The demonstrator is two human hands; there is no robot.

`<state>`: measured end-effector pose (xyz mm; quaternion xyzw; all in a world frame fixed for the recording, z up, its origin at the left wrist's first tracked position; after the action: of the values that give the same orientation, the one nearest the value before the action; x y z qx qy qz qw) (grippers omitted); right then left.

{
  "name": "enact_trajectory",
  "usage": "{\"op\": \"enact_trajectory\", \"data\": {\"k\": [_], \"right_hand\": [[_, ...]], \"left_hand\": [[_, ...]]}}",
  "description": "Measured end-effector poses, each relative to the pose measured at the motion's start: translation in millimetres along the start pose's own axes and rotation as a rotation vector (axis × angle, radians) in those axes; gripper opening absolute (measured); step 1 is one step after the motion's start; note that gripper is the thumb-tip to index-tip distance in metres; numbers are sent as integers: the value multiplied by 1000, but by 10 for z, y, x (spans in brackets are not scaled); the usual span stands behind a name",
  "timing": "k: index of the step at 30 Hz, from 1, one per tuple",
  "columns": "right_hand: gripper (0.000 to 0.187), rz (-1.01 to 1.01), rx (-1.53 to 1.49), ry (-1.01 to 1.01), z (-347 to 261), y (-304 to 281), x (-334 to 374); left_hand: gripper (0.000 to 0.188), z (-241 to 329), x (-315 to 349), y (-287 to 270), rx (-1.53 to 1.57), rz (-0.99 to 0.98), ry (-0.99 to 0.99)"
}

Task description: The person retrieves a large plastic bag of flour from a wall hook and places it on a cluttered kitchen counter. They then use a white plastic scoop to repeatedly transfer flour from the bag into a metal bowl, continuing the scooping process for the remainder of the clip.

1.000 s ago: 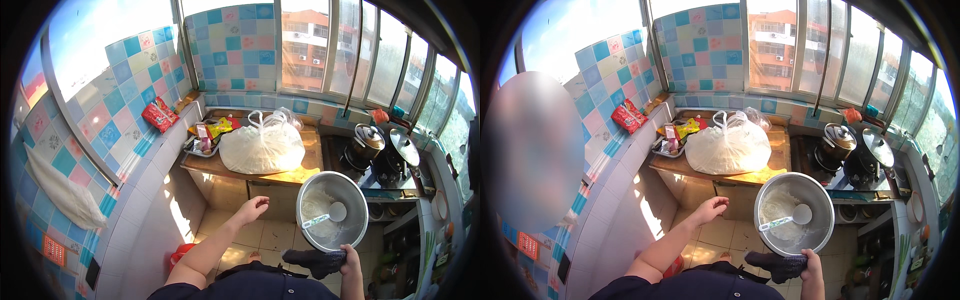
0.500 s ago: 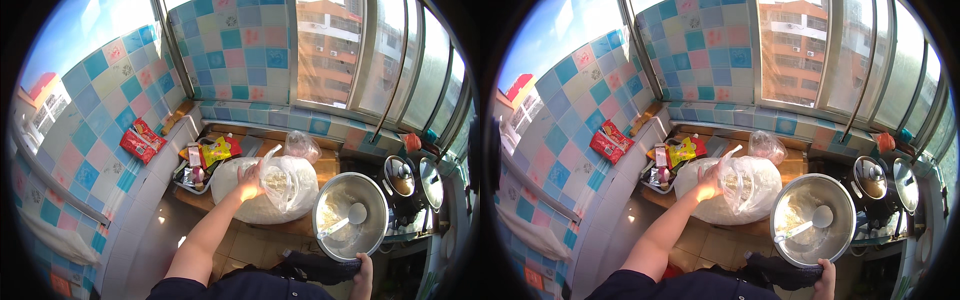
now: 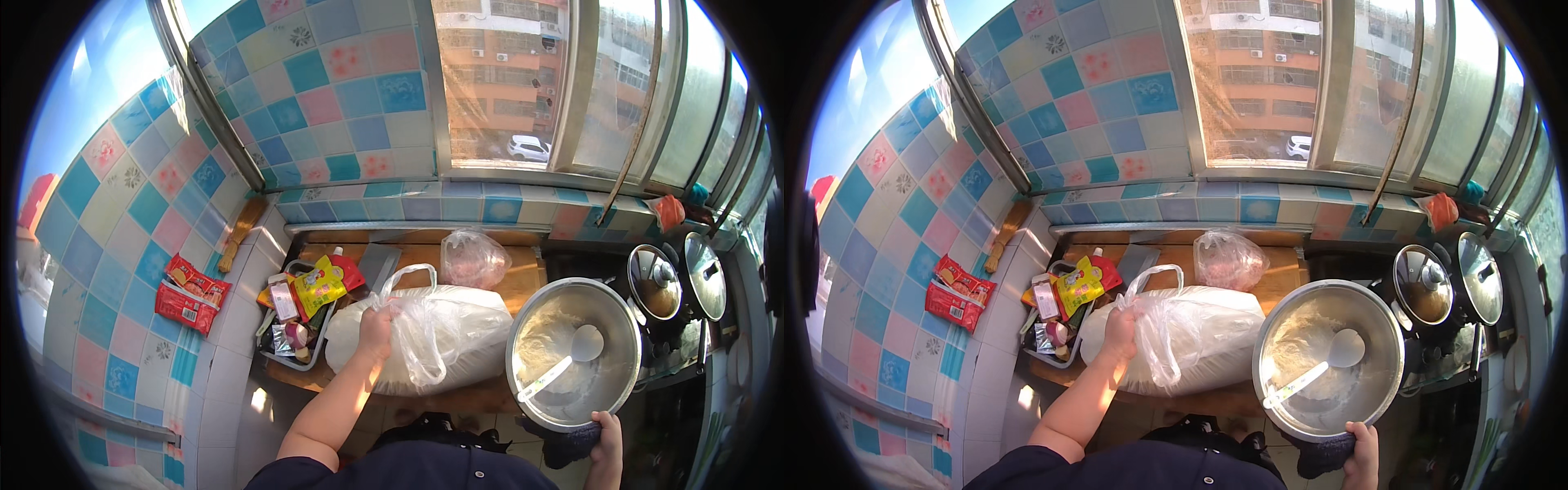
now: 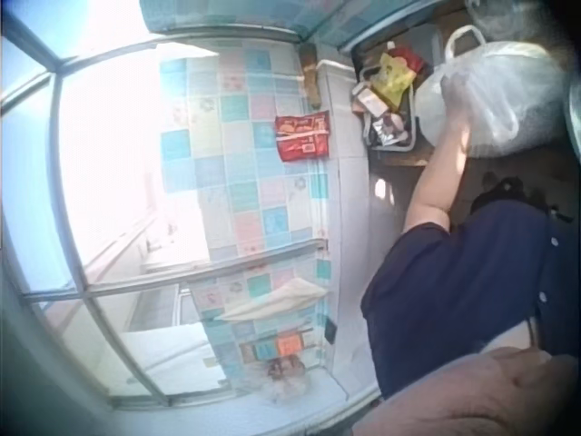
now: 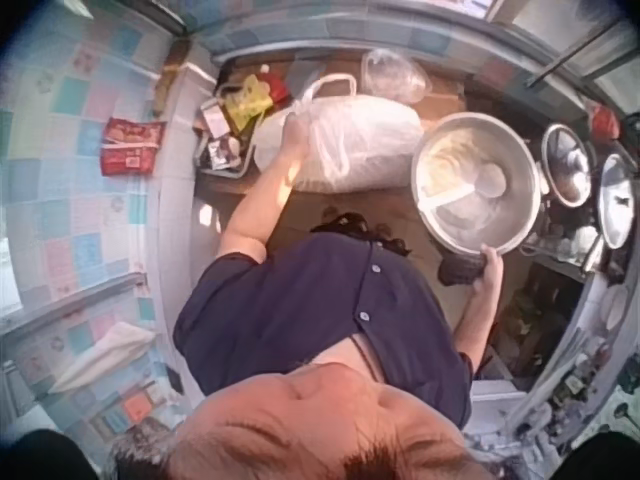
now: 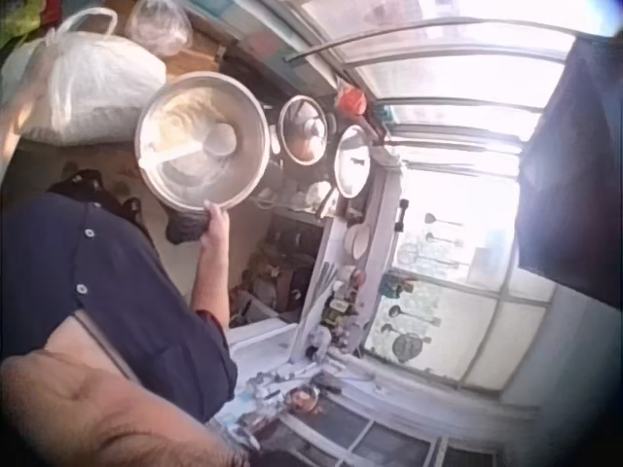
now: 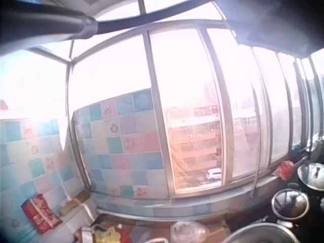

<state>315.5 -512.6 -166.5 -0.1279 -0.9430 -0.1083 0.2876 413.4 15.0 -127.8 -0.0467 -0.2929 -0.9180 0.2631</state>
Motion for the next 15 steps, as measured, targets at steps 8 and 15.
{"op": "enact_trajectory", "data": {"k": [8,15], "right_hand": [[21,34,9,35,74,135,189],[21,-80,88,147,182,475,-71]], "left_hand": [[28,354,-299,-273,334,175,-34],[41,844,35,-149,371,289,40]]}}
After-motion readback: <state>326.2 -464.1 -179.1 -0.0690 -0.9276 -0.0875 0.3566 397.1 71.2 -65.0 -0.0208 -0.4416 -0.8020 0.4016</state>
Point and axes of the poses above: each hand's wrist, its own x-axis away from the middle knuckle, its own y-axis out of the palm, z = x × y, the point moved 9 cm from there along -x, towards the middle knuckle, and after that the axes turned 11 degrees about x, right-handed, at the moved point
